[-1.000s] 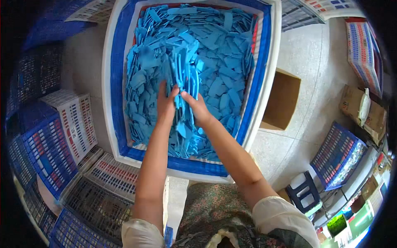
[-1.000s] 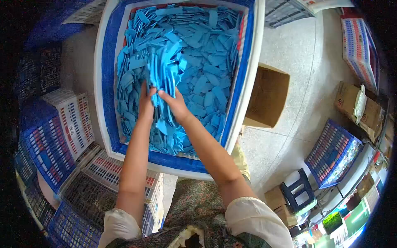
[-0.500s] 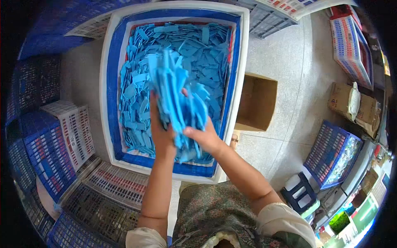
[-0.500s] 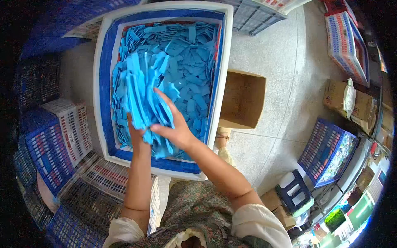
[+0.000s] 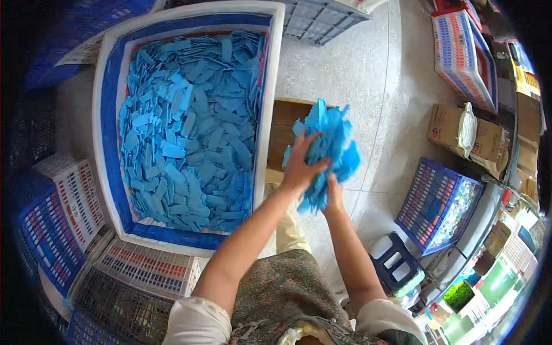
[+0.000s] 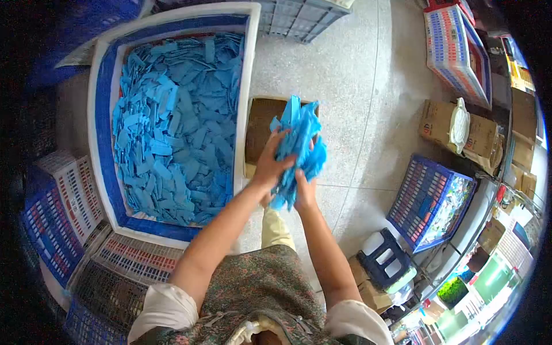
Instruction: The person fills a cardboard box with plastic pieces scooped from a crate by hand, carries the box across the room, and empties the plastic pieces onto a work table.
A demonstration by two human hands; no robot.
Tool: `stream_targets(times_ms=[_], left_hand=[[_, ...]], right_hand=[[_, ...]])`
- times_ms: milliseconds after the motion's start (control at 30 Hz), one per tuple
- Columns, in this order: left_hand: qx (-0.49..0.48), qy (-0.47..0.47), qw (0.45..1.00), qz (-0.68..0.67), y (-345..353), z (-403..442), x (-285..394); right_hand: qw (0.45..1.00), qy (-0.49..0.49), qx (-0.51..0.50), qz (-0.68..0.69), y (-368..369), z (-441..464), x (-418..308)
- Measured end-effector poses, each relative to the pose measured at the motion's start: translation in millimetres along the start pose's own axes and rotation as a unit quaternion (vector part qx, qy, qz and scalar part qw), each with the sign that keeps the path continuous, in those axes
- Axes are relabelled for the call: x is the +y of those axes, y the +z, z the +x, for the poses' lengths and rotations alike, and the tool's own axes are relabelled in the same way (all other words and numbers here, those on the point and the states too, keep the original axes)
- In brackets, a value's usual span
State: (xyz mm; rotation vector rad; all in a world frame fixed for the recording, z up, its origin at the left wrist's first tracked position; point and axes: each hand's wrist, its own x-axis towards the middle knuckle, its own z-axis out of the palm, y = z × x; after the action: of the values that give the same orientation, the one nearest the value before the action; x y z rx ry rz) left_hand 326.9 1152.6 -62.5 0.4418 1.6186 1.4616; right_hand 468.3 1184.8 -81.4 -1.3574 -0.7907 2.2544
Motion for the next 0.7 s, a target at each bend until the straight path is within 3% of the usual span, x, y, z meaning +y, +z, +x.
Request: stream_targets(times_ms=[67, 100, 167, 233, 300, 367, 433, 500, 533, 567, 600, 633, 667, 700], left_hand=[[0.008, -0.036, 0.999, 0.036, 3, 28, -69], [-0.056, -0.156, 0.986, -0.02, -10, 38, -47], [0.069, -0.163, 0.977, 0.115, -9, 50, -100], [0.135, -0.171, 0.949, 0.225, -13, 42, -96], [0.065, -0.09, 0.969, 0.223, -31, 6, -57], [0.069, -0.086, 0.993, -0.042, -53, -39, -25], [0.156, -0.08, 0.977, 0.117, -110, -85, -24], [0.356, -0.095, 0.902, 0.226, -180, -115, -52], [0.431, -0.07, 0.878, 0.197, -231, -138, -98], [0.435, -0.07, 0.876, 0.197, -289, -177, -161], [0.548, -0.226, 0.747, 0.3, -349, -202, -223], [0.554, -0.226, 0.743, 0.3, -348, -203, -204], [0.563, -0.324, 0.698, 0.301, -334, -197, -166], [0.565, -0.418, 0.646, 0.299, -334, -196, -145]], right_hand=[[1.0, -0.023, -0.009, -0.014, -22, 52, 35], [0.999, -0.018, 0.016, -0.03, -18, 73, 41], [0.986, 0.038, 0.044, -0.157, -7, 101, 43], [0.91, -0.029, 0.091, -0.403, -17, 123, 60], [0.916, -0.014, 0.122, -0.382, -18, 123, 65], [0.866, -0.182, 0.174, -0.432, 13, 97, 56], [0.85, -0.317, 0.145, -0.395, 80, 43, 37], [0.8, -0.4, -0.009, -0.448, 132, 1, 40], [0.839, -0.3, -0.077, -0.446, 155, -11, 62], [0.865, -0.195, -0.144, -0.439, 174, -19, 85], [0.865, -0.196, -0.15, -0.437, 180, -11, 114], [0.809, -0.131, -0.087, -0.567, 179, 9, 154], [0.729, -0.065, -0.022, -0.681, 179, 30, 189], [0.671, -0.222, 0.023, -0.707, 175, 53, 209]])
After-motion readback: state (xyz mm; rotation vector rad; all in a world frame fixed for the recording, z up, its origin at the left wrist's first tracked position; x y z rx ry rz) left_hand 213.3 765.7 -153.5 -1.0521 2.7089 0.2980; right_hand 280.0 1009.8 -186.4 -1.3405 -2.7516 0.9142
